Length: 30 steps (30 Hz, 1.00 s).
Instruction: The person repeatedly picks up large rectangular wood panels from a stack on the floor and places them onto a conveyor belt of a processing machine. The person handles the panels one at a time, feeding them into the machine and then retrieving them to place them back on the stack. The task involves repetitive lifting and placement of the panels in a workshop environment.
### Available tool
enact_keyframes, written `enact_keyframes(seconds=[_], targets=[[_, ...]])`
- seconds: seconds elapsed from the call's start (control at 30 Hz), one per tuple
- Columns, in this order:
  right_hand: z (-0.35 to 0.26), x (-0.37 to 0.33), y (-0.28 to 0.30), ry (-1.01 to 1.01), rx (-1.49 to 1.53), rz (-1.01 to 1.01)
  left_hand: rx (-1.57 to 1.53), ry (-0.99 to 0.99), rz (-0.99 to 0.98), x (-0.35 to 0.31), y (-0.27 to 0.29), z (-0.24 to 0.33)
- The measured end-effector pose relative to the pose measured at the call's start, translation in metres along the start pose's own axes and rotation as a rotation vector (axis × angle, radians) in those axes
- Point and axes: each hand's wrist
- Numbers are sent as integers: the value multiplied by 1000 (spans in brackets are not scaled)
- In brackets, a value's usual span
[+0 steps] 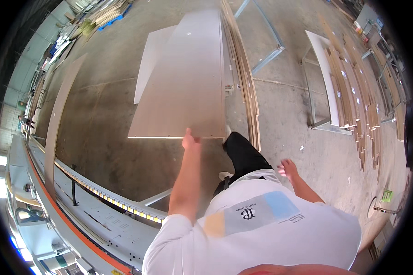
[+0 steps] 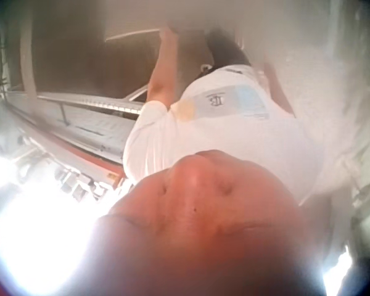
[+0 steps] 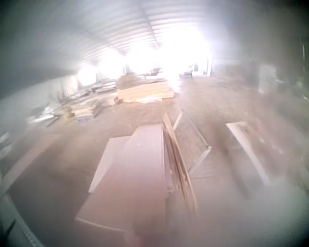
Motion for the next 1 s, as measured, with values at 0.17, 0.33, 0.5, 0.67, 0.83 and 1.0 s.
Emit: enact_keyframes(seconds=[0.17, 0.33, 0.5, 0.67, 0.83, 1.0], targets=[[76, -43, 47, -177, -81, 115, 18, -29, 23, 1, -3, 9], [87, -41, 29, -58, -471, -146, 23, -114, 53, 8, 38, 38], [105, 20, 71, 293, -580, -232, 48, -153, -12, 3, 23, 28], [3, 80, 50, -2, -127, -164, -1, -222, 49, -44, 38, 56], [-193, 74, -87, 352, -76, -244, 137, -222, 127, -60, 121, 79], [-284, 109, -235, 437, -340, -387, 12, -272, 232, -151, 188, 83]])
Point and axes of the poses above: each hand's wrist, its own x-axis towards the middle knuckle, its own y-axis out of the back of the hand, z = x × y
